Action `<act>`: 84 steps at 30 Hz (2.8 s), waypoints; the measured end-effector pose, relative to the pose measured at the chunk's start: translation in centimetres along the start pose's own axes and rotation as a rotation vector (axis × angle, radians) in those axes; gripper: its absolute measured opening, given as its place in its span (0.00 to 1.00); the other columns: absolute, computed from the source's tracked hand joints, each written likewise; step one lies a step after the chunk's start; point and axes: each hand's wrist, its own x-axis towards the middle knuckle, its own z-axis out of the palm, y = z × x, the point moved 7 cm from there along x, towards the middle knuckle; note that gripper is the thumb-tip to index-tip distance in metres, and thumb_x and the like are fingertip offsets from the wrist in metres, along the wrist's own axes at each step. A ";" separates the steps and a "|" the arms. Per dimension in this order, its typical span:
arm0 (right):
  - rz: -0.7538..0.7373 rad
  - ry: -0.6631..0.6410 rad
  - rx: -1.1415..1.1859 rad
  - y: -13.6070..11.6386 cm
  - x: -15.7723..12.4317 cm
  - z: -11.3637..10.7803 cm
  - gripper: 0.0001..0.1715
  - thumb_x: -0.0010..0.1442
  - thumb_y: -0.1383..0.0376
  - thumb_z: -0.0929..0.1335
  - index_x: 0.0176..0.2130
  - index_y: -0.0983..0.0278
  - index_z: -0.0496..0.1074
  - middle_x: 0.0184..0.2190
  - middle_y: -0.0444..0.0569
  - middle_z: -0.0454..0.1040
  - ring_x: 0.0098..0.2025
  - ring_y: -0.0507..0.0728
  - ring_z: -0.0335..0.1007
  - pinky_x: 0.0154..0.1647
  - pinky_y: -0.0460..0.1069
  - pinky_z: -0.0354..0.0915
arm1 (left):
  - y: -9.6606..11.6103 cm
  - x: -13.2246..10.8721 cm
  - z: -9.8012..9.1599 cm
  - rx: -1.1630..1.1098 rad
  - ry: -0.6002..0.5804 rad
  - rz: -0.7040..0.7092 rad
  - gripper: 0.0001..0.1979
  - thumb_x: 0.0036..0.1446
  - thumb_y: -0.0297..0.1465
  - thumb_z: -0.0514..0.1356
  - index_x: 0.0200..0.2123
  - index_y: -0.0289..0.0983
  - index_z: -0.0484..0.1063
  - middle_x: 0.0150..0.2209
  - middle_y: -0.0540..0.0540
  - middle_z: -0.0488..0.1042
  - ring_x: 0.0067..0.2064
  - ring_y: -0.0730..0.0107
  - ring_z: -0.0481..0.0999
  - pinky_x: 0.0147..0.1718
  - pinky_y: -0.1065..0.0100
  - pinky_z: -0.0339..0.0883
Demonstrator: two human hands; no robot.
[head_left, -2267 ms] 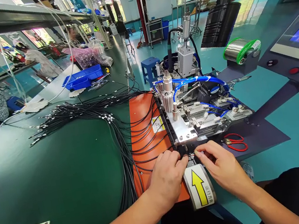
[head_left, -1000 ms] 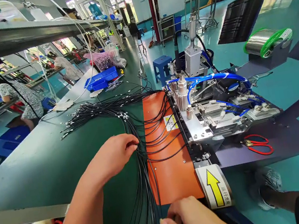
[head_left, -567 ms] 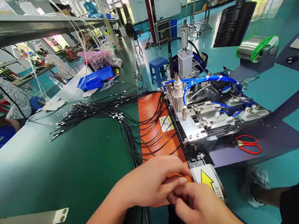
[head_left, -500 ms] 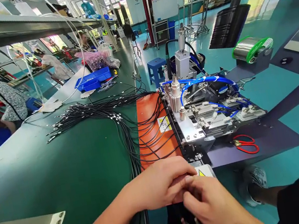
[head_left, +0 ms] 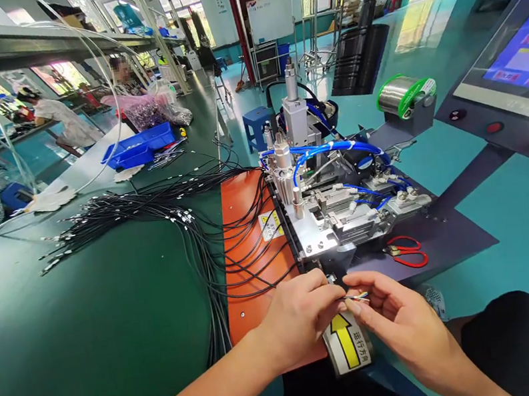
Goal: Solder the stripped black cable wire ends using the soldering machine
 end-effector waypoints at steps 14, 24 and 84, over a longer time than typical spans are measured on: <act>-0.111 0.181 -0.148 0.8 -0.4 -1.8 0.20 0.62 0.55 0.70 0.51 0.60 0.72 0.39 0.49 0.76 0.39 0.56 0.74 0.40 0.48 0.72 | -0.7 -0.8 1.0 -0.091 0.147 -0.078 0.10 0.68 0.29 0.52 0.35 0.35 0.70 0.29 0.47 0.69 0.30 0.71 0.67 0.29 0.68 0.60; -0.404 0.230 -0.391 -1.9 -1.3 -0.6 0.15 0.66 0.64 0.65 0.53 0.59 0.72 0.40 0.50 0.74 0.39 0.57 0.74 0.41 0.50 0.72 | -0.8 -0.7 1.1 -0.035 0.154 -0.101 0.13 0.69 0.30 0.49 0.31 0.36 0.66 0.27 0.49 0.67 0.28 0.72 0.66 0.29 0.68 0.59; -0.090 -0.109 -0.279 -3.8 3.2 -2.0 0.17 0.67 0.53 0.64 0.41 0.61 0.76 0.32 0.44 0.73 0.34 0.54 0.67 0.33 0.47 0.62 | -0.1 -0.5 1.4 0.122 0.116 -0.007 0.12 0.69 0.29 0.48 0.31 0.37 0.64 0.27 0.48 0.66 0.28 0.69 0.62 0.27 0.67 0.56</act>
